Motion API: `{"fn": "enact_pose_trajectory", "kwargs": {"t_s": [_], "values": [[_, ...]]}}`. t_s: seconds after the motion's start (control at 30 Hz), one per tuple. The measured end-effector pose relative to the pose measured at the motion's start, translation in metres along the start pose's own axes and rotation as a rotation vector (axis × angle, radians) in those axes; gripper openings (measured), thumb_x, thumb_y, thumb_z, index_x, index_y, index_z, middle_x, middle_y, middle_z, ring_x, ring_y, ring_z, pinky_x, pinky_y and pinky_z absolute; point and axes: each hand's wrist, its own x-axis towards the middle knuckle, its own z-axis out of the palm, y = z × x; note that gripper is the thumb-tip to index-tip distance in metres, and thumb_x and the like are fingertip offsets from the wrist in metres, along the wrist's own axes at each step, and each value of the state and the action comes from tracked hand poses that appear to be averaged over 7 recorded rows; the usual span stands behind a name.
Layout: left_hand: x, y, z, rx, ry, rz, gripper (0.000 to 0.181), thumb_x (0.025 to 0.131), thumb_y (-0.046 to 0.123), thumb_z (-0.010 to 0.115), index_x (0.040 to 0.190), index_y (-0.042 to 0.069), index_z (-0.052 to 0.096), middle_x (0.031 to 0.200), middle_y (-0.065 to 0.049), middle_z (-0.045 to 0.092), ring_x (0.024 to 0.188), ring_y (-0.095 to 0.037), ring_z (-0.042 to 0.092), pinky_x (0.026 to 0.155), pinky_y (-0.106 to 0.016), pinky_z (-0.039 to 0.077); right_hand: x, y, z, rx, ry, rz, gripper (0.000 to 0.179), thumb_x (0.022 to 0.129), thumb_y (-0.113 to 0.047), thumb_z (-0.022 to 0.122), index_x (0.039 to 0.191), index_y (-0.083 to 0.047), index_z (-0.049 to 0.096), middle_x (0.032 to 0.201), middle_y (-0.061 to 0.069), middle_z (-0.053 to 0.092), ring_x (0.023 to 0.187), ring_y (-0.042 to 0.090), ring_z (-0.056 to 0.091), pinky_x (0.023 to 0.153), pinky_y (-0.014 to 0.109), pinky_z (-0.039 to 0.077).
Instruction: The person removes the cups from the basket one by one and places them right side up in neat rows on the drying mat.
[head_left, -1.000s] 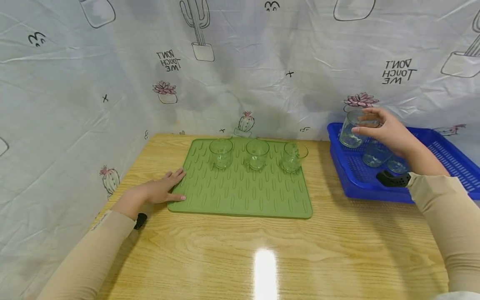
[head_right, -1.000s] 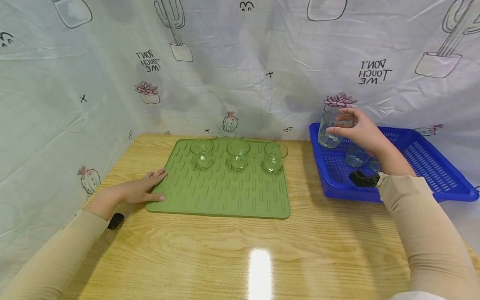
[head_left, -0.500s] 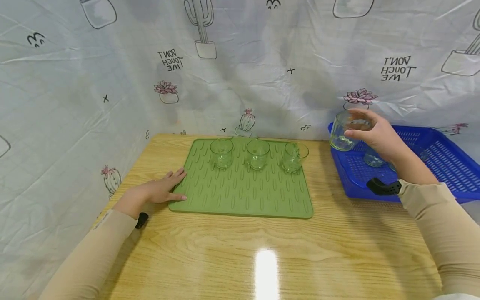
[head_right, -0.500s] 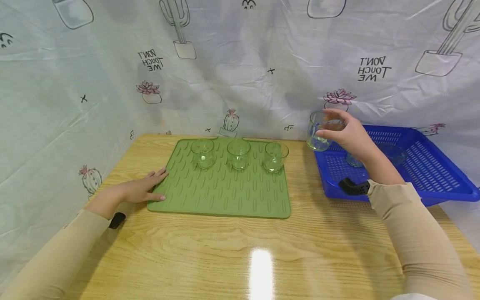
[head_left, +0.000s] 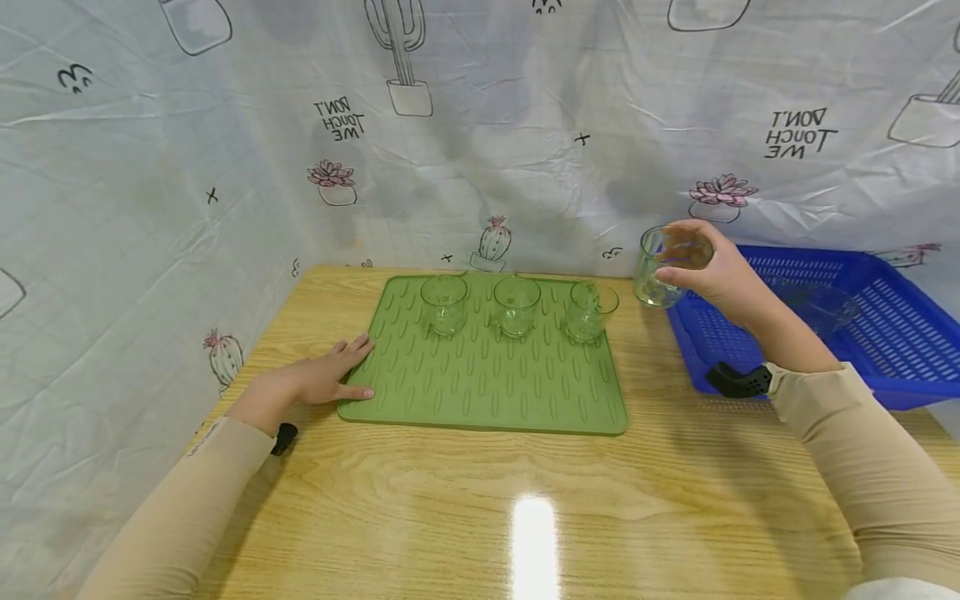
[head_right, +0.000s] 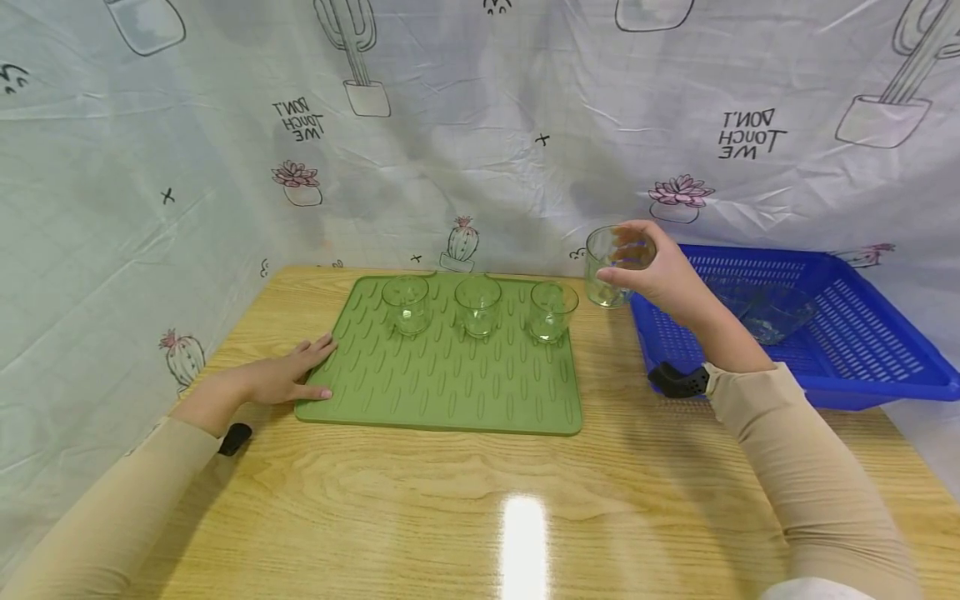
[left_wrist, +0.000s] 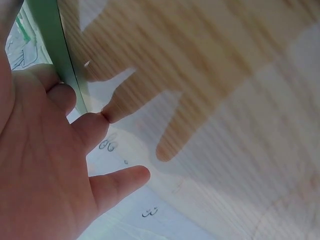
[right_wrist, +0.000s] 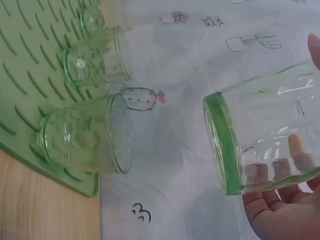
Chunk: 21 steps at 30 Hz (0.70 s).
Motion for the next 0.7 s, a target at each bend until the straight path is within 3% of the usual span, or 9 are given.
{"fn": "enact_pose_trajectory", "kwargs": {"t_s": [0.27,0.7], "values": [[0.002,0.002,-0.001,-0.006,0.000,-0.010,0.099,0.100,0.055,0.061,0.165,0.001,0.008,0.170,-0.021,-0.005,0.151,-0.051,-0.005,0.109,-0.080,0.013,0.010,0.003,0.012,0.226,-0.058,-0.064,0.042,0.097,0.009,0.064,0.131,-0.013,0.050,0.122,-0.005,0.066,0.114,0.007,0.061,0.089,0.017,0.050],[0.003,0.001,-0.001,-0.017,-0.002,0.004,0.098,0.101,0.053,0.061,0.164,0.000,0.007,0.169,-0.023,-0.005,0.151,-0.052,-0.007,0.110,-0.079,0.013,0.014,-0.001,0.043,0.101,-0.044,-0.026,0.050,0.097,-0.002,0.071,0.139,-0.014,0.047,0.129,-0.002,0.062,0.116,0.008,0.061,0.089,0.021,0.053]]}}
